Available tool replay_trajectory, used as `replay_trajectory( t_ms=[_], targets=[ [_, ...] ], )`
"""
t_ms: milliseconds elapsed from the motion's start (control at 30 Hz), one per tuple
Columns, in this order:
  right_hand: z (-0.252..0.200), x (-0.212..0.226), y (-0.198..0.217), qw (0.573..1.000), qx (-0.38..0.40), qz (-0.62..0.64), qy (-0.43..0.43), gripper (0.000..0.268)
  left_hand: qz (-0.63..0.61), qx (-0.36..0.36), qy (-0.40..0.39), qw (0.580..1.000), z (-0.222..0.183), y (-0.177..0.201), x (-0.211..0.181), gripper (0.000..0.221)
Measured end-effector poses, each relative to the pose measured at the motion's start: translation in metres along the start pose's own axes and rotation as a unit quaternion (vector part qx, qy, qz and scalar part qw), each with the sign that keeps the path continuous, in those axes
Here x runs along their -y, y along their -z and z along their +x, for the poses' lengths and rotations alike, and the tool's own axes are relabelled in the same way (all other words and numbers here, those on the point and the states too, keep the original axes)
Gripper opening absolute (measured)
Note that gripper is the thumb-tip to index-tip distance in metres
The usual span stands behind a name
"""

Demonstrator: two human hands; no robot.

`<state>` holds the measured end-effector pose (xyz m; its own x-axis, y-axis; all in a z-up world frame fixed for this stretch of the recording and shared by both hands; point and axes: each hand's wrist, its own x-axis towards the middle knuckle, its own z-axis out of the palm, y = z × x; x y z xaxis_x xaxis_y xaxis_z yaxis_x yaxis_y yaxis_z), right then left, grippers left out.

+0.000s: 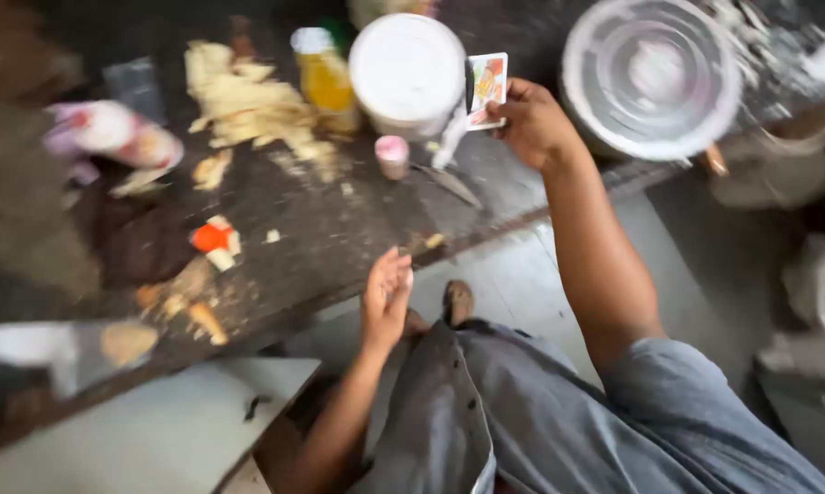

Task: The person retrieves containers from a cabinet, places a phone on a counter, and moves a bowl of liquid into a refrigerator before washing and drying their hands.

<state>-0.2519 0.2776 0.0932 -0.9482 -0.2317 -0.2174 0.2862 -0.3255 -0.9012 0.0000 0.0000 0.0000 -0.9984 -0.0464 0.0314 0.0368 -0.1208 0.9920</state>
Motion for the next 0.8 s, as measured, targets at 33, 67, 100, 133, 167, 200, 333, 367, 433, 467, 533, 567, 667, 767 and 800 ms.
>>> replay_trajectory(
  t_ms=[33, 67, 100, 133, 167, 200, 333, 367, 433, 467, 533, 567, 667, 767, 800],
  targets=[
    [-0.028, 0.004, 0.011, 0.999, -0.002, 0.042, 0.022, 0.024, 0.005, 0.034, 0.011, 0.999, 0.014, -0.013, 0.0, 0.049],
    [-0.058, 0.007, 0.023, 0.998, -0.037, 0.045, 0.021, 0.025, 0.01, 0.068, 0.022, 0.997, 0.026, -0.028, -0.002, 0.048],
    [-0.085, 0.012, 0.034, 0.996, -0.07, 0.05, 0.022, 0.026, 0.019, 0.103, 0.03, 0.994, 0.043, -0.044, -0.008, 0.048],
    [-0.11, 0.018, 0.046, 0.993, -0.103, 0.057, 0.022, 0.027, -0.009, 0.141, 0.041, 0.989, 0.058, -0.067, -0.014, 0.049],
    [-0.137, 0.02, 0.059, 0.989, -0.12, 0.069, 0.042, 0.029, -0.035, 0.181, 0.057, 0.981, 0.066, -0.094, -0.018, 0.05],
    [-0.163, 0.021, 0.073, 0.985, -0.137, 0.08, 0.061, 0.03, -0.061, 0.22, 0.073, 0.971, 0.071, -0.123, -0.021, 0.051],
    [-0.256, 0.023, 0.146, 0.97, -0.182, 0.067, 0.144, 0.026, -0.146, 0.353, 0.128, 0.915, 0.073, -0.249, -0.021, 0.049],
    [-0.277, 0.024, 0.168, 0.963, -0.209, 0.072, 0.153, 0.027, -0.144, 0.373, 0.136, 0.907, 0.069, -0.284, -0.02, 0.048],
    [-0.313, 0.023, 0.211, 0.947, -0.261, 0.082, 0.171, 0.028, -0.133, 0.406, 0.15, 0.891, 0.056, -0.351, -0.015, 0.044],
    [-0.336, 0.021, 0.231, 0.941, -0.276, 0.088, 0.174, 0.027, -0.125, 0.42, 0.157, 0.885, 0.049, -0.382, -0.011, 0.042],
    [-0.37, 0.023, 0.273, 0.932, -0.295, 0.094, 0.19, 0.026, -0.119, 0.444, 0.145, 0.876, 0.042, -0.454, -0.004, 0.035],
    [-0.388, 0.024, 0.293, 0.925, -0.314, 0.083, 0.196, 0.026, -0.117, 0.452, 0.145, 0.872, 0.031, -0.482, -0.001, 0.032],
    [-0.432, 0.021, 0.337, 0.902, -0.377, 0.069, 0.197, 0.027, -0.091, 0.472, 0.164, 0.861, 0.003, -0.546, 0.008, 0.023],
    [-0.464, 0.039, 0.376, 0.884, -0.416, 0.074, 0.2, 0.028, -0.081, 0.498, 0.18, 0.844, -0.006, -0.611, 0.004, 0.021],
    [-0.474, 0.043, 0.388, 0.88, -0.421, 0.085, 0.205, 0.028, -0.077, 0.508, 0.19, 0.837, -0.008, -0.629, 0.004, 0.02]
  ],
)
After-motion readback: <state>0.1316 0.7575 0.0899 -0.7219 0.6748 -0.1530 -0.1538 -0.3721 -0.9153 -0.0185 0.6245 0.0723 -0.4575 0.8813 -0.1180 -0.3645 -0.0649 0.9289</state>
